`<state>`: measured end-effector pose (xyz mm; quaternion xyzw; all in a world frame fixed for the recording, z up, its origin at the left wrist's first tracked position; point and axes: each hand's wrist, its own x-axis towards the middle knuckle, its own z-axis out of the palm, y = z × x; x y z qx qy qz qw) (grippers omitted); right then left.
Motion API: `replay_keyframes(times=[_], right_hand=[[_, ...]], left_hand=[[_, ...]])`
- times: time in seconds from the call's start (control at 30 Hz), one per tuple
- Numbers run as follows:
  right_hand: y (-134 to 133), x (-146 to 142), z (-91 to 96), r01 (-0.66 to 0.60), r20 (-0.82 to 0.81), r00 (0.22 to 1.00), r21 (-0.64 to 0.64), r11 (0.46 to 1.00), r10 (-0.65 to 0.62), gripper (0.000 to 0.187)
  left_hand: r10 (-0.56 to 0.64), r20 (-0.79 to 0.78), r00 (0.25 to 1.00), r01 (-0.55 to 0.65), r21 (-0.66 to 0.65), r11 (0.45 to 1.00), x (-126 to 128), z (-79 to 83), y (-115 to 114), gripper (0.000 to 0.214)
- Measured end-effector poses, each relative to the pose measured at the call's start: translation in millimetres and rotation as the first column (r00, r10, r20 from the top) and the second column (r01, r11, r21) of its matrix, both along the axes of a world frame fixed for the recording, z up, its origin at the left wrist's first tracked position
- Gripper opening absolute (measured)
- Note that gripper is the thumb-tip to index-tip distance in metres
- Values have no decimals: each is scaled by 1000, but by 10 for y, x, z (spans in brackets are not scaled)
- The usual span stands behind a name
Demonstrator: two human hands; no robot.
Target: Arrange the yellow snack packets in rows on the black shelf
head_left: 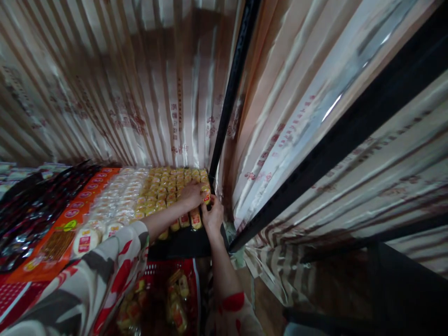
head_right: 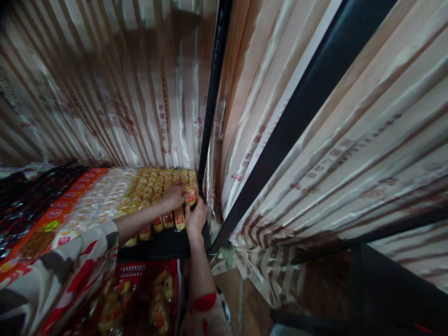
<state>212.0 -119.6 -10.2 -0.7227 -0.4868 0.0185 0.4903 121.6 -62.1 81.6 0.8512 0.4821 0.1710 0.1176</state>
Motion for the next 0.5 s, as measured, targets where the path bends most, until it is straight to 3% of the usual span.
replay_keyframes(times=[0.2, 0.37, 0.5], right_hand=[[92, 1, -169, -42, -86, 996, -112, 993, 32, 30], [113, 2, -197, -72, -128, 991, -189, 979, 48, 27], [117, 13, -204, -35, -160, 987, -168, 985, 7, 27]], left_hand=[[-82, -126, 989, 84, 5, 996, 38, -152, 208, 20], [-68, -85, 994, 67, -14, 998, 34, -286, 297, 21], [-55, -73, 996, 56, 3, 998, 24, -334, 338, 25]])
